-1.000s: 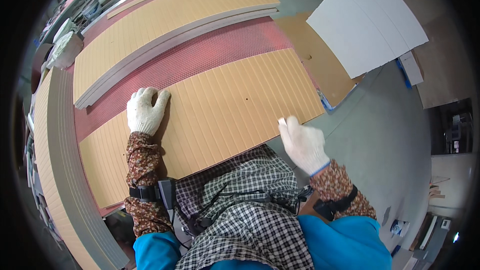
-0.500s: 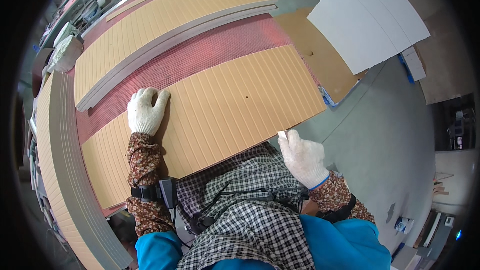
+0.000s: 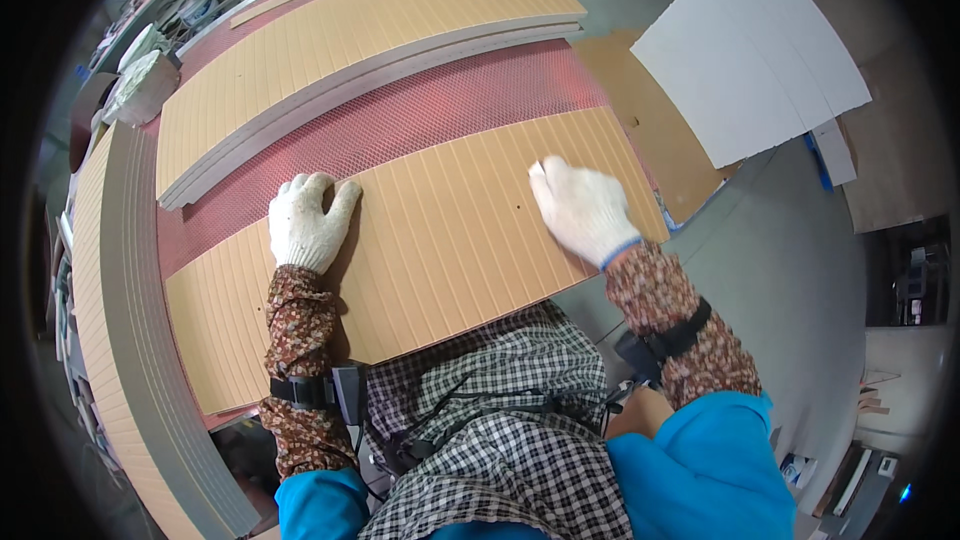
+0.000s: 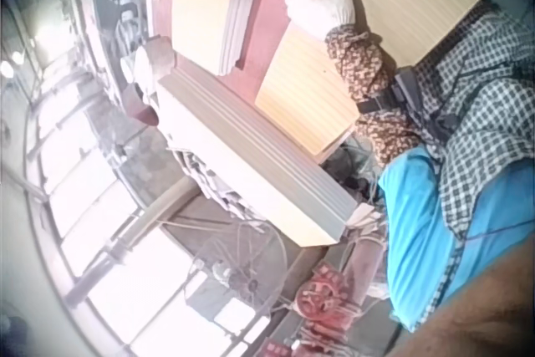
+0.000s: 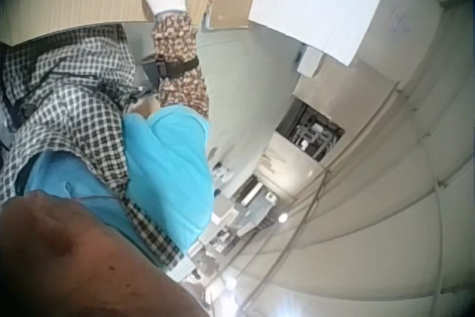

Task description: The person is using a small sanding block to sand the edges and surface of a wooden board in a factory setting.

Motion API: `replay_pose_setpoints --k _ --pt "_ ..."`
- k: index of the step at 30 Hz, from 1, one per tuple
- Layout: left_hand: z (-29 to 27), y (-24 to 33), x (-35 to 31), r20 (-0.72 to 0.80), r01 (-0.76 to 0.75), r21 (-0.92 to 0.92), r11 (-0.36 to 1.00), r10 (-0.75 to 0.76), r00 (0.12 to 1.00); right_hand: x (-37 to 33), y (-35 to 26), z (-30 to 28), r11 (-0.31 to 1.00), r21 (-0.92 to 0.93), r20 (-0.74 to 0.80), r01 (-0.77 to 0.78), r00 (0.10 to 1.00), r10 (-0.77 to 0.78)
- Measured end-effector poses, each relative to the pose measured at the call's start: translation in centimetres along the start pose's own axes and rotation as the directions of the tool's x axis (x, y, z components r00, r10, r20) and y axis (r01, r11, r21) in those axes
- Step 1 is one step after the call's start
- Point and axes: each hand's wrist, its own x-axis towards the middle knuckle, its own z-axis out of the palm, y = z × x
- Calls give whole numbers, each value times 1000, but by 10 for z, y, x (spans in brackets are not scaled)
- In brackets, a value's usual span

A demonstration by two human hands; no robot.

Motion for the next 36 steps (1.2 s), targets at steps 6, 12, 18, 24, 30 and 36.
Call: replay_pose_setpoints --k 6,12,18,24,30,36 --pt "3 -1 -1 -20 -16 9 1000 16 1000 96 -7 -3 1000 6 -48 13 999 -13" --pt "1 -1 0 -2 -7 -15 1000 7 1000 109 -14 -7 999 -44 -38 16 999 -17" --pt "1 -2 0 -15 -21 -12 1000 20 1000 27 -11 1 998 -42 -51 -51 998 49" --pt "0 -4 -1 5 -17 1 1000 17 1000 -93 -6 4 997 23 -14 -67 998 68" --pt "2 0 2 16 -11 -2 1000 11 1000 -180 8 33 996 -84 32 -9 999 11" --pt "3 -3 1 19 -12 16 1000 11 1000 -166 -9 12 994 83 -78 -77 993 83"
